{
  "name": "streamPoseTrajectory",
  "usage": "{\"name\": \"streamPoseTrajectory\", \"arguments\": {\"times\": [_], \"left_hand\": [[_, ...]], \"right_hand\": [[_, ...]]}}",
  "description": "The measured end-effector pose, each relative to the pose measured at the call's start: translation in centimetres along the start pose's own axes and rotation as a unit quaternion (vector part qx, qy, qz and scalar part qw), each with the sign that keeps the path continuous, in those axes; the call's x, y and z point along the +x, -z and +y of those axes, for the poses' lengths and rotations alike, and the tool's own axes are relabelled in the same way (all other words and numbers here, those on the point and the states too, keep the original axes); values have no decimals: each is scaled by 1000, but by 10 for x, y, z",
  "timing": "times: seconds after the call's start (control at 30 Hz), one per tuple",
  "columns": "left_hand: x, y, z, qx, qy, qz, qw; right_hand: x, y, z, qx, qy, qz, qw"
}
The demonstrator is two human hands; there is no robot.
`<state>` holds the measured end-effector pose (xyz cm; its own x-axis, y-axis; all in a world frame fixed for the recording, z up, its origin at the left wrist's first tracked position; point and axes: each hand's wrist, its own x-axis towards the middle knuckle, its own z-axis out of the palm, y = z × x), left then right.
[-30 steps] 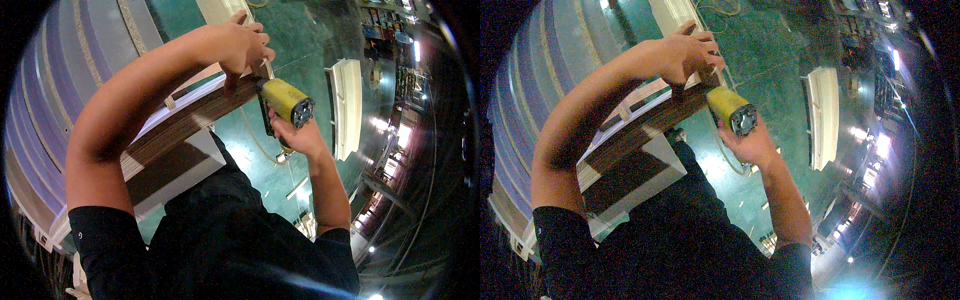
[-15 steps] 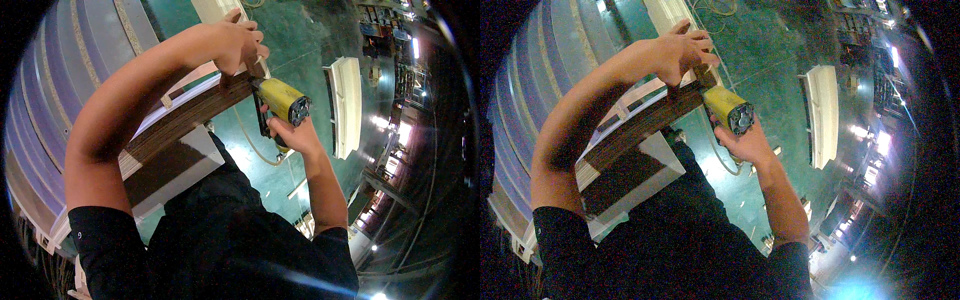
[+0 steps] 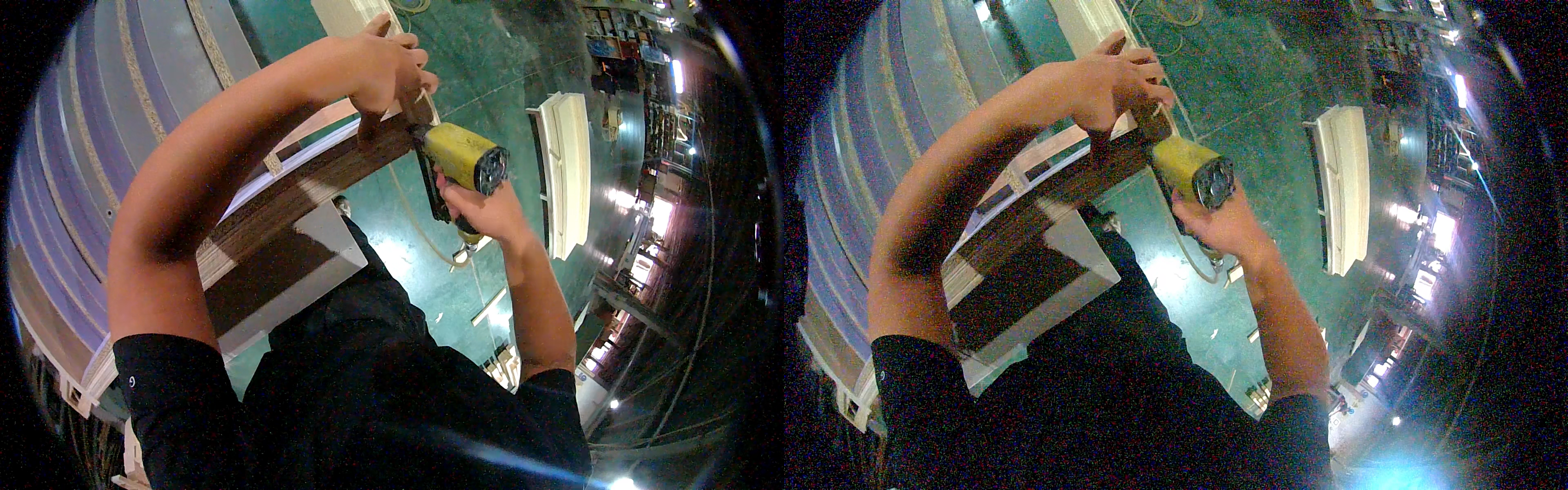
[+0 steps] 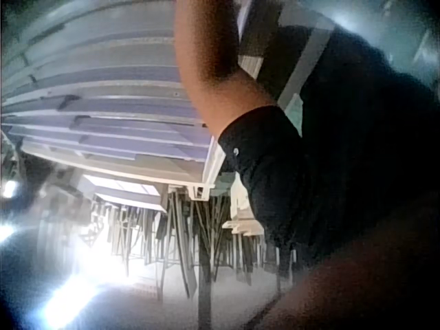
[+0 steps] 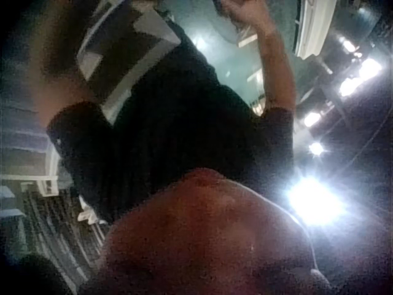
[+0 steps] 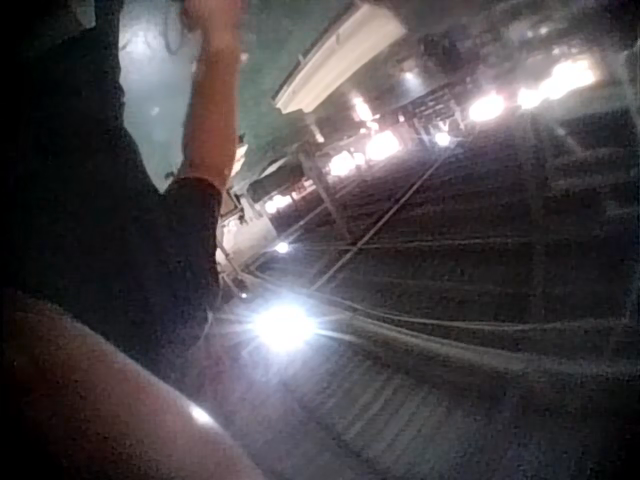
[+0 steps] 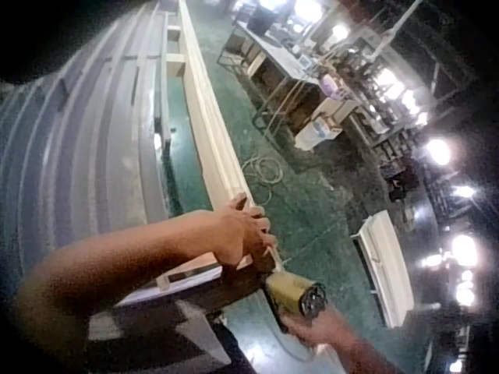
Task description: The person assembles a wooden frame structure by positioning slats and using a pneumatic nail gun to fasten them. They repeatedly pick up wooden pieces, align them with the frame, and secure them with nails. The person also flips the frame to work on different sides and retrieves additional materials from the floor.
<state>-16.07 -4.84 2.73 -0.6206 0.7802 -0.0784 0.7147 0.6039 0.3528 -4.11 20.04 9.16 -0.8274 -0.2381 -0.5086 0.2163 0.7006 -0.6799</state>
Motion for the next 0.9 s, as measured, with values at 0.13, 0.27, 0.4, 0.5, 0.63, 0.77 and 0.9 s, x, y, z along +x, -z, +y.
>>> {"name": "streamPoseTrajectory", "arguments": {"times": [0.13,0.27,0.4,0.5,0.63,0.77,0.9], "left_hand": [[5,-3,-1,33,5,-5,999],[11,-2,1,62,18,-50,997],[-19,26,18,70,32,-89,993],[-53,6,43,87,87,45,991],[-158,-30,99,35,83,173,981],[-293,-86,194,-113,115,269,949],[-419,-149,303,-143,315,326,880]], "right_hand": [[1,2,-9,10,-35,-32,999],[-35,-30,74,-66,-22,57,996],[-98,-82,121,-27,24,136,990],[-130,-104,131,-56,-74,45,995],[-162,-146,197,-98,-82,-2,992],[-179,-198,260,-59,-120,-59,989],[-175,-267,313,-153,-60,-123,979]]}}
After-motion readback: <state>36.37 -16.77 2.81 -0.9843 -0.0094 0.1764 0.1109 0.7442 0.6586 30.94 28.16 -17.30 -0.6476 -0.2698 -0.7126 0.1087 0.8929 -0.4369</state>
